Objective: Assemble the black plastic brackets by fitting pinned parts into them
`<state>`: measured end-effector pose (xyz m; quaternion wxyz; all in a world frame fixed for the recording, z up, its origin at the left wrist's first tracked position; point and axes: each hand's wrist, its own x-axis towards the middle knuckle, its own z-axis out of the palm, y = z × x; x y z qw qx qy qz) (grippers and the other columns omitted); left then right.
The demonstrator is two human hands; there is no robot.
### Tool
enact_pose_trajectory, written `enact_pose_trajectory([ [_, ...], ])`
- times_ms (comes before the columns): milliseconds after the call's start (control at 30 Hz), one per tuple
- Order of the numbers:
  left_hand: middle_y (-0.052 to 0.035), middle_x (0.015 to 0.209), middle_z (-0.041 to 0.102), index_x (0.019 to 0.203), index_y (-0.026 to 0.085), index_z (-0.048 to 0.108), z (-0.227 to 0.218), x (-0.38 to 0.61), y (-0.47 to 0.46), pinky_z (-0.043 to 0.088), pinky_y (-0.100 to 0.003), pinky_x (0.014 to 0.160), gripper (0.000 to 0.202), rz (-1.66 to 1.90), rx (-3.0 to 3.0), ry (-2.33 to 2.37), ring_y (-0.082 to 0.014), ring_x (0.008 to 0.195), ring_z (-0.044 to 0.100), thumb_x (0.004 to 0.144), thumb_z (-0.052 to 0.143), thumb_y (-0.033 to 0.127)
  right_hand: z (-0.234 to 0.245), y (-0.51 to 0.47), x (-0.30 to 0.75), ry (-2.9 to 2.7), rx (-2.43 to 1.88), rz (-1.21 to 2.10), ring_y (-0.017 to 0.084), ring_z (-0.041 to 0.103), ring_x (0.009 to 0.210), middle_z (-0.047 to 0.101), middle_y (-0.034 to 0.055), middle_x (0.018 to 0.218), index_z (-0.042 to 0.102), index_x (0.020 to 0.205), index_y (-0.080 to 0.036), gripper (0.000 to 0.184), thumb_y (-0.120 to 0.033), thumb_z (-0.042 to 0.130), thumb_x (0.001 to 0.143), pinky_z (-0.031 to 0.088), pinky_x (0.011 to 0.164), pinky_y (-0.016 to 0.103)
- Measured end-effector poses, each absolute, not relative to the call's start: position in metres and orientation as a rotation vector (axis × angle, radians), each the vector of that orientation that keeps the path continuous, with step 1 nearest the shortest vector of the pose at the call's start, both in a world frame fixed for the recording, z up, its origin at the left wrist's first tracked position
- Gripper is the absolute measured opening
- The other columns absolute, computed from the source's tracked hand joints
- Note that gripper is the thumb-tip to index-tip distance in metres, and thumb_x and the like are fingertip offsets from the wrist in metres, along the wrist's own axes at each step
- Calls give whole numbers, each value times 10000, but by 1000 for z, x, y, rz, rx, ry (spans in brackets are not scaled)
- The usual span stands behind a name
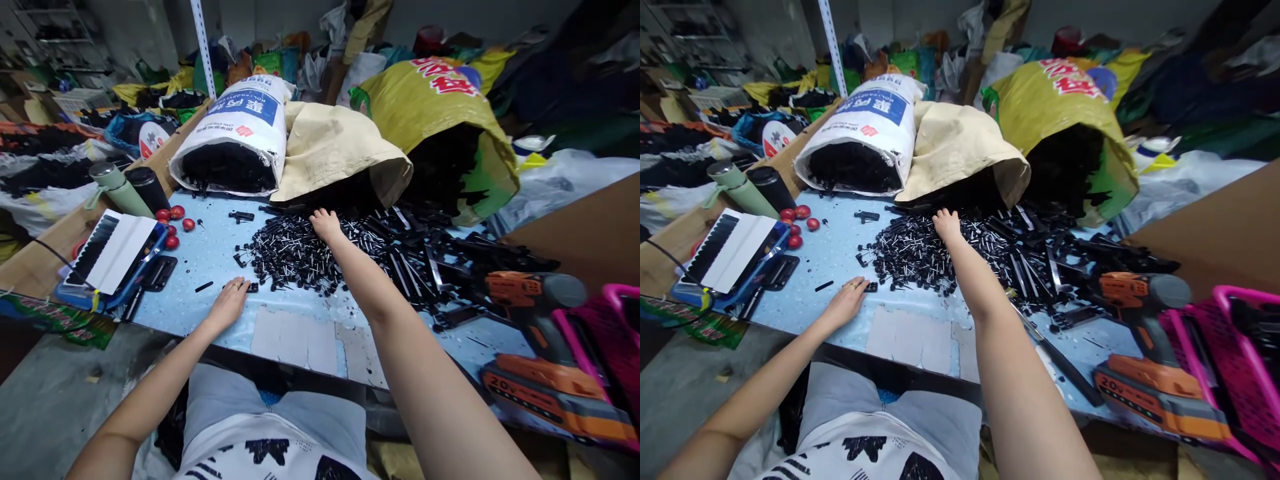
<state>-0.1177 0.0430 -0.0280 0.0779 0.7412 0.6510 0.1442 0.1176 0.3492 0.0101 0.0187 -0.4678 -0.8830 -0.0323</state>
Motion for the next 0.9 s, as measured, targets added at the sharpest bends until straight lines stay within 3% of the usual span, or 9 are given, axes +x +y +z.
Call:
enact_pose_trajectory([
  [133, -169, 1108, 592, 1041, 140, 536, -18, -110, 43, 443, -434, 947, 182, 446, 2202, 1964, -275, 1105, 550, 885, 440, 148, 17, 361, 120, -2752, -1396, -88, 259, 434, 1220, 575, 156, 1211, 577, 1124, -125, 334, -65, 376, 864, 164, 1072, 565],
  [200, -144, 1026, 609, 1062, 156, 509, -11, -104, 38, 485, -408, 854, 181, 523, 2168, 1940, -263, 989, 593, 896, 440, 173, 24, 363, 129, -2676, -1387, -44, 258, 479, 1177, 587, 163, 1179, 537, 1164, -95, 304, -120, 436, 878, 144, 1087, 550],
  [300, -119, 1046, 594, 1163, 189, 455, -2, -92, 25, 498, -371, 804, 255, 679, 2155, 1833, -244, 955, 600, 911, 439, 226, 34, 363, 144, -2377, -1359, 214, 241, 535, 1109, 583, 181, 1156, 460, 1241, -46, 385, -258, 418, 922, 251, 1055, 484],
  [400, -106, 1047, 602, 1161, 210, 460, 4, -78, 12, 502, -347, 766, 264, 751, 2097, 1725, -240, 937, 614, 901, 464, 262, 44, 358, 152, -2140, -1281, 435, 199, 568, 1054, 571, 162, 1174, 389, 1314, -72, 476, -359, 389, 935, 419, 946, 371],
  [500, -82, 983, 640, 1140, 230, 488, 8, -64, 3, 502, -335, 712, 257, 766, 1971, 1677, -236, 866, 637, 891, 481, 295, 55, 344, 155, -1883, -1233, 784, 175, 625, 885, 617, 109, 1027, 427, 1282, -120, 497, -469, 391, 930, 520, 781, 326],
  [600, -70, 972, 663, 1152, 251, 528, 13, -55, -4, 507, -348, 749, 267, 842, 1855, 1648, -224, 882, 642, 932, 396, 329, 64, 312, 159, -1695, -1229, 1071, 162, 637, 760, 620, 71, 909, 479, 1195, -147, 521, -568, 356, 913, 540, 676, 310],
  [700, -81, 1082, 648, 1169, 248, 562, 18, -55, -12, 490, -383, 875, 324, 1009, 1777, 1660, -224, 1027, 607, 950, 336, 328, 63, 250, 164, -1881, -1133, 1135, 163, 626, 812, 620, 67, 987, 499, 1186, -168, 512, -569, 457, 869, 534, 740, 336],
  [767, -84, 1075, 647, 1159, 239, 578, 18, -60, -19, 506, -376, 851, 321, 1098, 1701, 1701, -221, 1009, 615, 940, 365, 337, 53, 195, 164, -2248, -996, 1105, 179, 604, 906, 607, 74, 1089, 521, 1207, -188, 498, -523, 543, 840, 510, 813, 353],
  [900, -38, 778, 645, 1168, 224, 568, 9, -70, -33, 507, -285, 550, 321, 1167, 1414, 1761, -143, 561, 599, 924, 409, 359, 22, 104, 147, -2857, -732, 810, 218, 551, 985, 591, 114, 1112, 521, 1259, -165, 455, -433, 504, 892, 457, 859, 362],
])
